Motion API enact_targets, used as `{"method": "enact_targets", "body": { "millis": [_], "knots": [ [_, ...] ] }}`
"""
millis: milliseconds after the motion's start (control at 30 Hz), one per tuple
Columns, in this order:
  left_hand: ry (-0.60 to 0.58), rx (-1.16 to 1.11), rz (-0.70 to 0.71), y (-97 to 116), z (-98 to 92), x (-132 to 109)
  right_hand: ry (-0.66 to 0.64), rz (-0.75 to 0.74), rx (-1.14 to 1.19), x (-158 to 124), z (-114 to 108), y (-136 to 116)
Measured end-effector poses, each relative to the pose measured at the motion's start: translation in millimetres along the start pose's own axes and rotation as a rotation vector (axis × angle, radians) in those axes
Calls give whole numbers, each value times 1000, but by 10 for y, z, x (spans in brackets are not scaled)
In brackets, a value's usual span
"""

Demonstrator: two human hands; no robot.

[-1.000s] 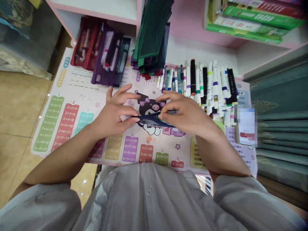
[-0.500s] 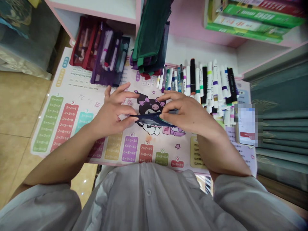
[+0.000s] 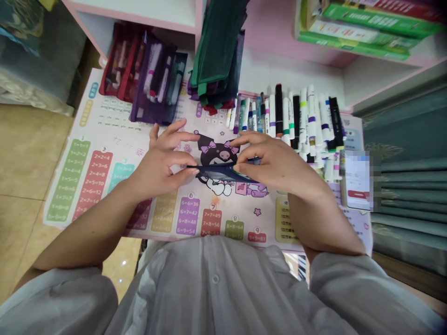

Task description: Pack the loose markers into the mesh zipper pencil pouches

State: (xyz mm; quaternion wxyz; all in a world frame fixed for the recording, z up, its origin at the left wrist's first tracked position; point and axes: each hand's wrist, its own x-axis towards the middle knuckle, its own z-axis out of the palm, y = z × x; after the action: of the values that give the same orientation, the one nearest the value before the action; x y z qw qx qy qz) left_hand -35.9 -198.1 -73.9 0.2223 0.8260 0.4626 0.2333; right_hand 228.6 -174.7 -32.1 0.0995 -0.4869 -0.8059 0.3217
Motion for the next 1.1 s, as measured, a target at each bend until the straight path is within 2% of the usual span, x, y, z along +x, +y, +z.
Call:
{"method": "enact_targets", "body": {
  "millis": [600, 1100],
  "knots": [
    [41, 43, 86, -9, -2, -2, -56, 33, -30, -21, -75, 28],
    [44, 56, 96, -14, -28, -2, -58, 36, -32, -32, -98, 78]
  ]
}}
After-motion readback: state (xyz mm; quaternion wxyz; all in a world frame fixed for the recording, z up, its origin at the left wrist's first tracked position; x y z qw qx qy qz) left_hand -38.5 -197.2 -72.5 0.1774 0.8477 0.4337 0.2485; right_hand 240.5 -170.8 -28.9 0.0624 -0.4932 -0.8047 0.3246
